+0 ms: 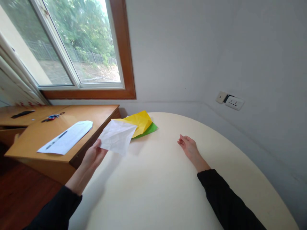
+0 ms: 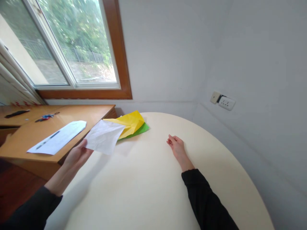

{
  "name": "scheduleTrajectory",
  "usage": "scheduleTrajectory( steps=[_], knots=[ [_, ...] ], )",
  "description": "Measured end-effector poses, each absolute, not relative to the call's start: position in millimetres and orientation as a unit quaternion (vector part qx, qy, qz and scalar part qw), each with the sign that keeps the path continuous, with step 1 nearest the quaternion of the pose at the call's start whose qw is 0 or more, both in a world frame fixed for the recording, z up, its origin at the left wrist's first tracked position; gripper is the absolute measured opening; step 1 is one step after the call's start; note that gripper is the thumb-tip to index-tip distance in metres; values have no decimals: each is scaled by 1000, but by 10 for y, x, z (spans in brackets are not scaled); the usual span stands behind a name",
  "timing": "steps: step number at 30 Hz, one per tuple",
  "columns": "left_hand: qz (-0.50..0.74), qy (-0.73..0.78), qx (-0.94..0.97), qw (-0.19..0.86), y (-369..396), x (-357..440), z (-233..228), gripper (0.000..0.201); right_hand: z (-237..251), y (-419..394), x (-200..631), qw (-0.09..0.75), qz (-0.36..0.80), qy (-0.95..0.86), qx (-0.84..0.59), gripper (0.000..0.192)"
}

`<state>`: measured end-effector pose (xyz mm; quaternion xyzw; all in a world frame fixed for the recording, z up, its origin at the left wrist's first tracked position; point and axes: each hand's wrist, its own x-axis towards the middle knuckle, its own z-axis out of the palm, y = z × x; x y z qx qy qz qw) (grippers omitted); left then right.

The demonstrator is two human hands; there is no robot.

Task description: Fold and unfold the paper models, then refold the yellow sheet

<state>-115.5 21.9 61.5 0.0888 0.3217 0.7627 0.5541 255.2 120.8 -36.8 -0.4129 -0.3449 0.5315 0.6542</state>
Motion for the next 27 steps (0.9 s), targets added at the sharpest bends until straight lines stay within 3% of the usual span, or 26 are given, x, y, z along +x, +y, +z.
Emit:
scheduleTrajectory(
  steps=[12, 19, 27],
  knots=[
    [791, 286, 118, 527, 795, -1194, 1019, 40, -353, 1203, 2523, 643, 497, -392, -432, 40],
    [791, 250, 97, 550, 844, -1032, 835, 42, -345, 1165, 2474, 621, 419, -470, -467, 39],
    [817, 286, 73, 496, 738, -1176, 565, 43, -311, 1107, 2168, 548, 268, -621, -492, 21]
  ],
)
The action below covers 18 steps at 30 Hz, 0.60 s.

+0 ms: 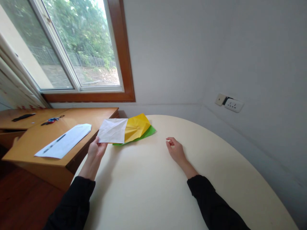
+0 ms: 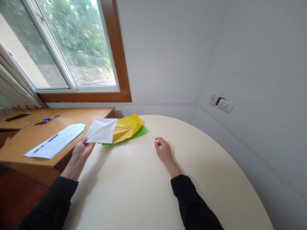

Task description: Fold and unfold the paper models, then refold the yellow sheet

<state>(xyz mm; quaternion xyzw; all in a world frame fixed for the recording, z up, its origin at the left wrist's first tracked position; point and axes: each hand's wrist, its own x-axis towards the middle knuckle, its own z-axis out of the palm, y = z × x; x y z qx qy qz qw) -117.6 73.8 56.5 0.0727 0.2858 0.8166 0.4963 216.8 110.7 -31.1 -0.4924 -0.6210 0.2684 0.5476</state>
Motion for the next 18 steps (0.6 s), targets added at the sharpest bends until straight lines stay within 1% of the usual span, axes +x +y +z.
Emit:
scheduleTrajectory(
  steps=[4, 6, 9, 13, 15, 18],
  knots=[
    [818, 279, 82, 495, 693, -1269, 537, 42, -248, 1095, 1797, 477, 224, -697, -486, 35],
    [821, 276, 84, 492, 681, -1327, 544, 42, -220, 1106, 1547, 372, 123, -780, -489, 44],
    [829, 272, 83, 481, 669, -1424, 557, 42, -182, 1157, 1162, 278, 28, -805, -523, 50],
    [836, 246, 92, 482, 657, -1516, 547, 43, -144, 1277, 797, 202, 43, -785, -584, 64],
    [837, 232, 85, 489, 658, -1533, 530, 43, -140, 1330, 714, 185, 59, -773, -604, 69],
    [836, 226, 69, 495, 668, -1531, 503, 43, -155, 1372, 685, 181, 59, -767, -614, 70]
  ],
)
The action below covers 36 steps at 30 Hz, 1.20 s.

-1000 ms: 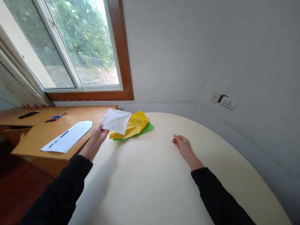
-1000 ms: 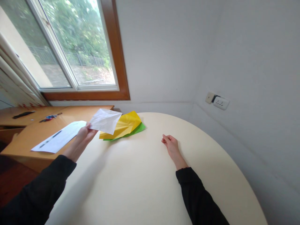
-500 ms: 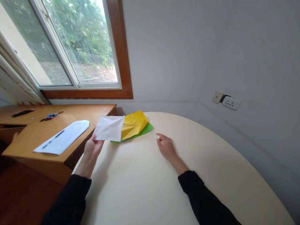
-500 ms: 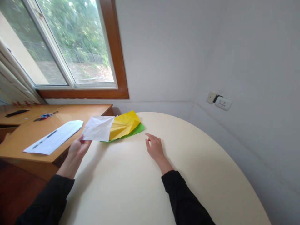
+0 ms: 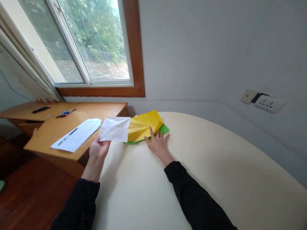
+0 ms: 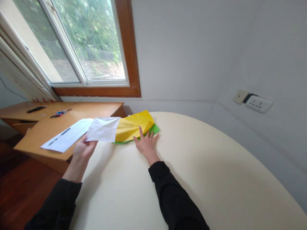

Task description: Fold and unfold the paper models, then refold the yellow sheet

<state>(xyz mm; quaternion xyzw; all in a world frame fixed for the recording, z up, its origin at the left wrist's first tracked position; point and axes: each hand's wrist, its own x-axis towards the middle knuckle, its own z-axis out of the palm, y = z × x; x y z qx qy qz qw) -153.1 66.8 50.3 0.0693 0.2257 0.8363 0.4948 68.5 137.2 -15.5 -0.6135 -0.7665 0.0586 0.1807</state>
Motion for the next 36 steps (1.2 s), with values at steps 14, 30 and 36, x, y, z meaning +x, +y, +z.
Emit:
scheduleTrajectory(
  steps=[14, 30, 36],
  knots=[
    [832, 249, 68, 491, 647, -1465, 506, 42, -218, 1463, 692, 282, 185, -733, -591, 60],
    [830, 263, 90, 483, 694, -1572, 418, 44, -323, 1736, 948, 604, 435, -494, -449, 59],
    [832, 287, 125, 459, 707, -1626, 370, 44, -305, 1857, 1113, 700, 483, -381, -363, 53]
  ],
)
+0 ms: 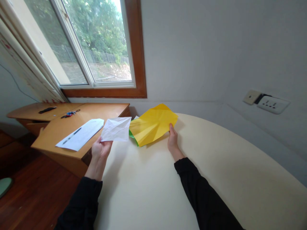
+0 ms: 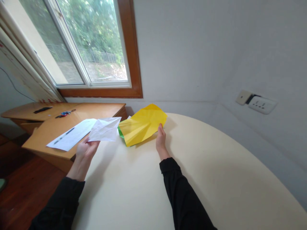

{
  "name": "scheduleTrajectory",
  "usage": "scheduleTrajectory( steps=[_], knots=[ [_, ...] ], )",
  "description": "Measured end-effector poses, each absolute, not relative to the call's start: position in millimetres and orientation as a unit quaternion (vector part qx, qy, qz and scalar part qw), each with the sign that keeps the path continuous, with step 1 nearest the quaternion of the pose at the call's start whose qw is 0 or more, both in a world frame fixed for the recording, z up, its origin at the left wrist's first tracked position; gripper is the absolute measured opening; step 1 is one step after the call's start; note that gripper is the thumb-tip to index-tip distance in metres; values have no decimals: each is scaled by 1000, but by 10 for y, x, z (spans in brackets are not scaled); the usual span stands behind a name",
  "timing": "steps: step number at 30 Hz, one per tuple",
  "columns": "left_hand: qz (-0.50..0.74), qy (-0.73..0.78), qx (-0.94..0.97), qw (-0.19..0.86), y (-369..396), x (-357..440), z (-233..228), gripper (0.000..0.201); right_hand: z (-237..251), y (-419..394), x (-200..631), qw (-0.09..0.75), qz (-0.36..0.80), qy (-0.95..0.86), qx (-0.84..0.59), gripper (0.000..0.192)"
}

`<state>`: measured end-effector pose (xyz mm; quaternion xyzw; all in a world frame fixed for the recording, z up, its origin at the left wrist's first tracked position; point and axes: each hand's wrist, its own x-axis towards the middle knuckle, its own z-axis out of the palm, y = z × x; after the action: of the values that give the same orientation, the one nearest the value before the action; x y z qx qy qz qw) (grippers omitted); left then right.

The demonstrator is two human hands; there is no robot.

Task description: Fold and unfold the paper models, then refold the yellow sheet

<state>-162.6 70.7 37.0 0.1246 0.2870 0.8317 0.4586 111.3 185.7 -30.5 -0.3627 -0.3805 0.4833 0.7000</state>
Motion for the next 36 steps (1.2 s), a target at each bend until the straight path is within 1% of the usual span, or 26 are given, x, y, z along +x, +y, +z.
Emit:
scheduleTrajectory(
  steps=[4, 8, 14, 19, 24, 28, 31, 33, 36],
  knots=[
    [837, 268, 119, 463, 726, -1631, 371, 44, -268, 1942, 1263, 727, 526, -311, -313, 41],
    [840, 238, 109, 475, 776, -1581, 386, 44, -245, 1968, 1443, 722, 575, -247, -295, 33],
    [835, 230, 84, 493, 917, -1503, 392, 43, -208, 1952, 1697, 712, 621, -192, -267, 38],
    [819, 231, 98, 516, 1082, -1404, 460, 41, -172, 1931, 1800, 705, 646, -191, -223, 39],
    [786, 270, 120, 544, 1272, -1268, 484, 41, -147, 1920, 1797, 686, 683, -180, -174, 40],
    [742, 314, 139, 576, 1388, -1174, 424, 40, -125, 1905, 1767, 658, 707, -200, -164, 39],
    [705, 343, 162, 600, 1444, -1144, 377, 39, -98, 1864, 1729, 621, 731, -234, -158, 39],
    [691, 359, 178, 601, 1479, -1157, 356, 36, -76, 1817, 1689, 583, 751, -269, -154, 40],
    [701, 369, 207, 574, 1524, -1232, 330, 28, -49, 1738, 1613, 500, 787, -321, -164, 42]
  ],
)
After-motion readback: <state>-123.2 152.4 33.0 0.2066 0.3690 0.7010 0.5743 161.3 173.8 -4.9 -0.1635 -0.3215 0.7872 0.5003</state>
